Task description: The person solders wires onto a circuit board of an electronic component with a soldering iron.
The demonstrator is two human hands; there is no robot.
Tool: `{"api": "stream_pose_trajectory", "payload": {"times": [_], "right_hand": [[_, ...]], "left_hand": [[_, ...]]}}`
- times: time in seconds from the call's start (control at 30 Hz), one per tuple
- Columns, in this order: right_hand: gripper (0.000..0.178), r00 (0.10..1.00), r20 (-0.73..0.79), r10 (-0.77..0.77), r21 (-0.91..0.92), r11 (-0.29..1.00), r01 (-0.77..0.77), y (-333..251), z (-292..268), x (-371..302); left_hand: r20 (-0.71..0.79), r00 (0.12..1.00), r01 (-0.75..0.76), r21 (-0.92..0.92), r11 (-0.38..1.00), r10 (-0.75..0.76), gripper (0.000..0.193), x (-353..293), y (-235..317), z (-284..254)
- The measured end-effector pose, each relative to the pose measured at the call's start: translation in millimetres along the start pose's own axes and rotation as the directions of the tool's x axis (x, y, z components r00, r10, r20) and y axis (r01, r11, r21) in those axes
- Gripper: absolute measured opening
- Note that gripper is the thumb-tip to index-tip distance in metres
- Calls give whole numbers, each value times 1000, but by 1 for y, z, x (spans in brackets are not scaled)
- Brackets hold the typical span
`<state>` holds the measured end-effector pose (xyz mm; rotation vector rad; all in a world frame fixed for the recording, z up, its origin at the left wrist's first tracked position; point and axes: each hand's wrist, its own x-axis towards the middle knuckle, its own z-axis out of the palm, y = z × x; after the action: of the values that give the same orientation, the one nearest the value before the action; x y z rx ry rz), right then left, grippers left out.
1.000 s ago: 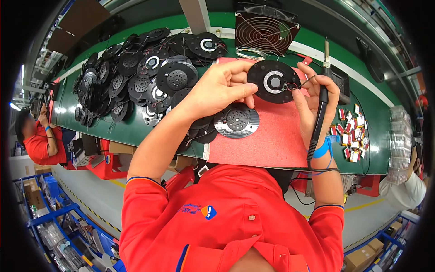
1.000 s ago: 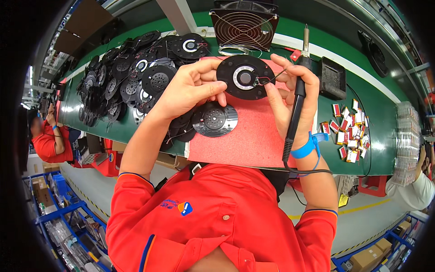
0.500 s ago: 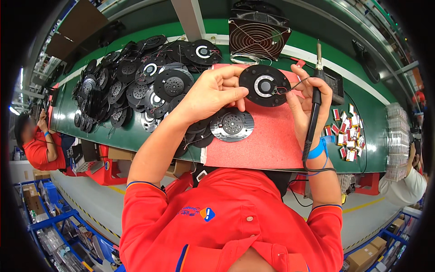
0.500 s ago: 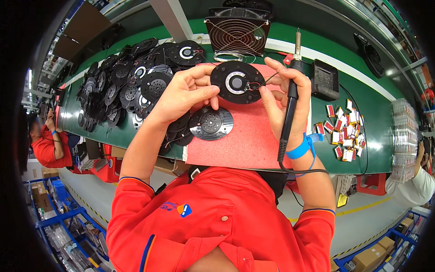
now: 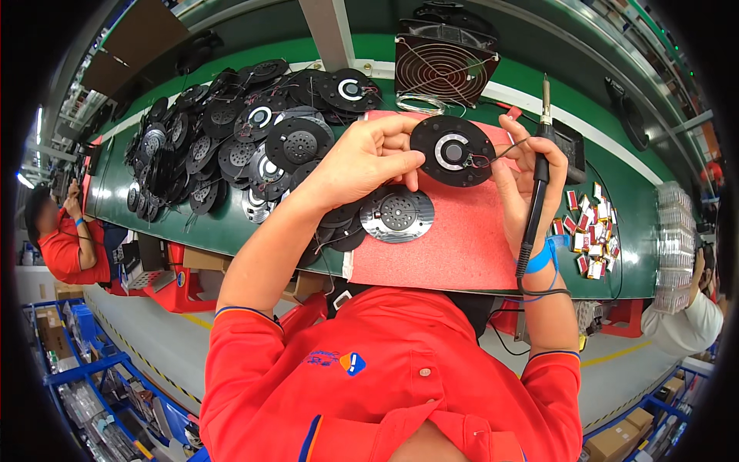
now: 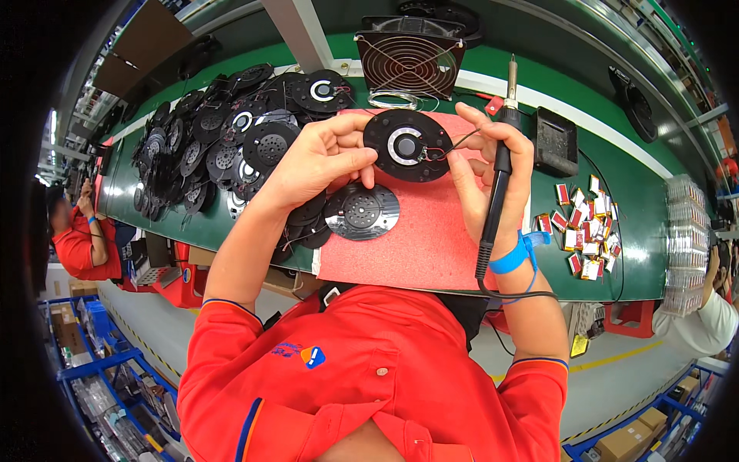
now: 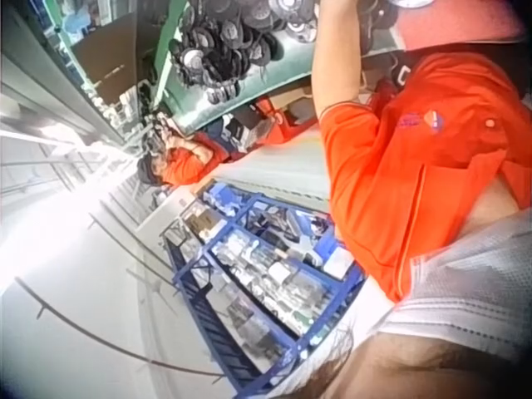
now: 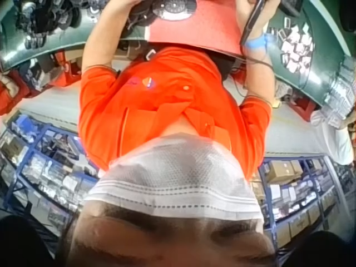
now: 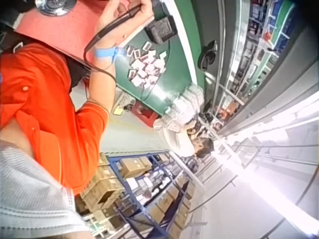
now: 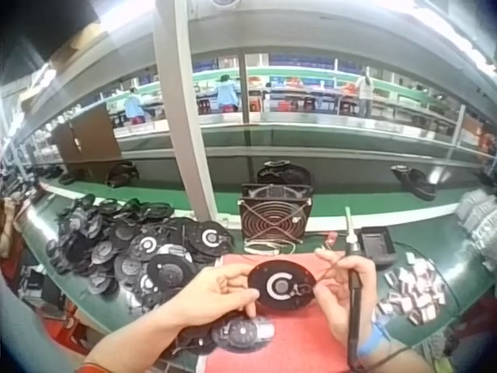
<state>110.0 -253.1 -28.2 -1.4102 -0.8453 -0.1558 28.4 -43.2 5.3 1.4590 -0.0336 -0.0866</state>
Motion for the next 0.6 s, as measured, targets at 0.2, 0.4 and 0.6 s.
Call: {"api": "stream_pose_trajectory", "payload": {"times": [0.2, 0.4, 0.6], "right_hand": [[47, 1000, 0, 14, -11, 1000, -14, 0, 0, -1], [45, 1000, -1, 19, -13, 1000, -19, 2, 0, 1], [44, 998, 17, 54, 20, 998, -54, 0, 5, 1]], "left_hand": [[-8, 999, 38, 71, 997, -38, 31, -1, 2, 0], [-5, 999, 34, 75, 997, -34, 30, 4, 2, -1], [-42, 998, 40, 60, 997, -38, 24, 0, -4, -4]]}}
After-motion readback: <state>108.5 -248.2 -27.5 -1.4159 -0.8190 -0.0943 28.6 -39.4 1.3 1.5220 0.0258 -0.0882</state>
